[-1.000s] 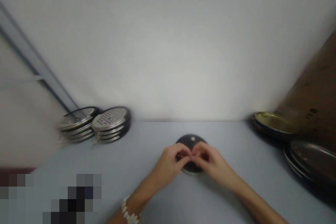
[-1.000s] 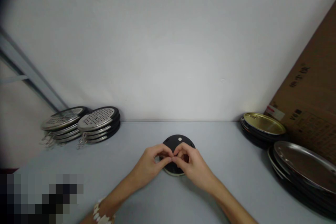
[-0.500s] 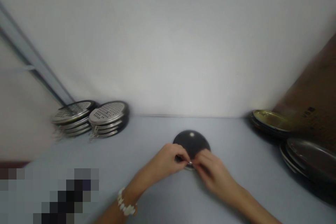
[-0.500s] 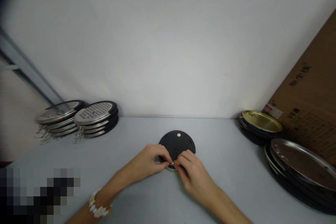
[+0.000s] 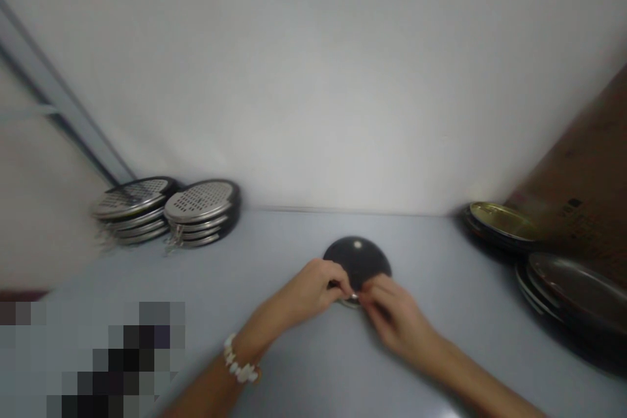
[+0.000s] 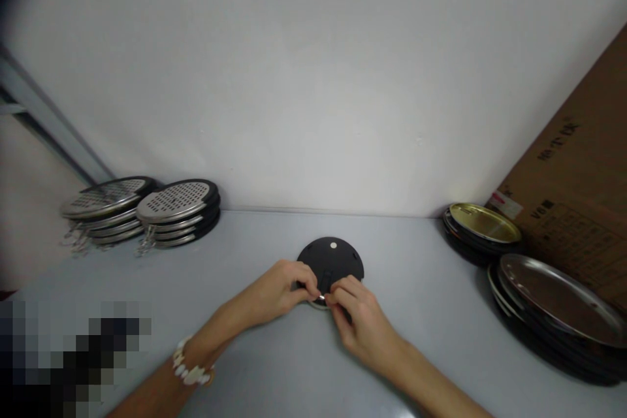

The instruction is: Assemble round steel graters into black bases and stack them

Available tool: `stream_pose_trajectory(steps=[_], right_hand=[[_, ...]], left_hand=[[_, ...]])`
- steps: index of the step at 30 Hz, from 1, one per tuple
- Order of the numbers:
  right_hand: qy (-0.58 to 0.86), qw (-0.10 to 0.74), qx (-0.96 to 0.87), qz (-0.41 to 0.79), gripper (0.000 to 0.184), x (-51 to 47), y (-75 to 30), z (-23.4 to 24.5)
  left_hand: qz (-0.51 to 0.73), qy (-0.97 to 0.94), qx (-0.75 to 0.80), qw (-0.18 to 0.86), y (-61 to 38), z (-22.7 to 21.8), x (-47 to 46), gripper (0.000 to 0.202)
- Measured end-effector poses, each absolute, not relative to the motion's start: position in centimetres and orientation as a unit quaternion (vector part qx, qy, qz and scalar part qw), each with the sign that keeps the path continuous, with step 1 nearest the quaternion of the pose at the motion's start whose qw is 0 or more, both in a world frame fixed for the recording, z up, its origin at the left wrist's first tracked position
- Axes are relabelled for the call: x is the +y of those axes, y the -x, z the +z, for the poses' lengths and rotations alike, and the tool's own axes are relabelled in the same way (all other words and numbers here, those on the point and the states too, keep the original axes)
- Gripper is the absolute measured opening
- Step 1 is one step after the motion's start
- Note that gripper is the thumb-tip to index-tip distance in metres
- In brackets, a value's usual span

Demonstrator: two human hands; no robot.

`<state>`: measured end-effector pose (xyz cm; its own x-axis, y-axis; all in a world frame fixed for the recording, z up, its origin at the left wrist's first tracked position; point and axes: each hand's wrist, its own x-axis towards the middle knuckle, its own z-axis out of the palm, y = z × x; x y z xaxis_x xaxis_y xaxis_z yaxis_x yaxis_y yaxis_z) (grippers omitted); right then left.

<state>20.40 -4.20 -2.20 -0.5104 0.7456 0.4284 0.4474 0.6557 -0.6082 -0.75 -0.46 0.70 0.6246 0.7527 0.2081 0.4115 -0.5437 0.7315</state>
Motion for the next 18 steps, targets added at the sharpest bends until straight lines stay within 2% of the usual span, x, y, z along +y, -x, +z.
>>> stream_pose_trajectory(steps=[11,18], right_hand=[[0.326,0.351,-0.843,0.246,0.018,-3.7,-21.2,-2.5],[0.328,0.339,-0.844,0.254,0.017,-3.4,-21.8,-2.6]], left_hand=[[0.217,-0.851,0.335,0.342,-0.1,1.2,0.2,0.017],[0.256,-0.822,0.341,0.377,-0.4,0.4,0.3,0.013]])
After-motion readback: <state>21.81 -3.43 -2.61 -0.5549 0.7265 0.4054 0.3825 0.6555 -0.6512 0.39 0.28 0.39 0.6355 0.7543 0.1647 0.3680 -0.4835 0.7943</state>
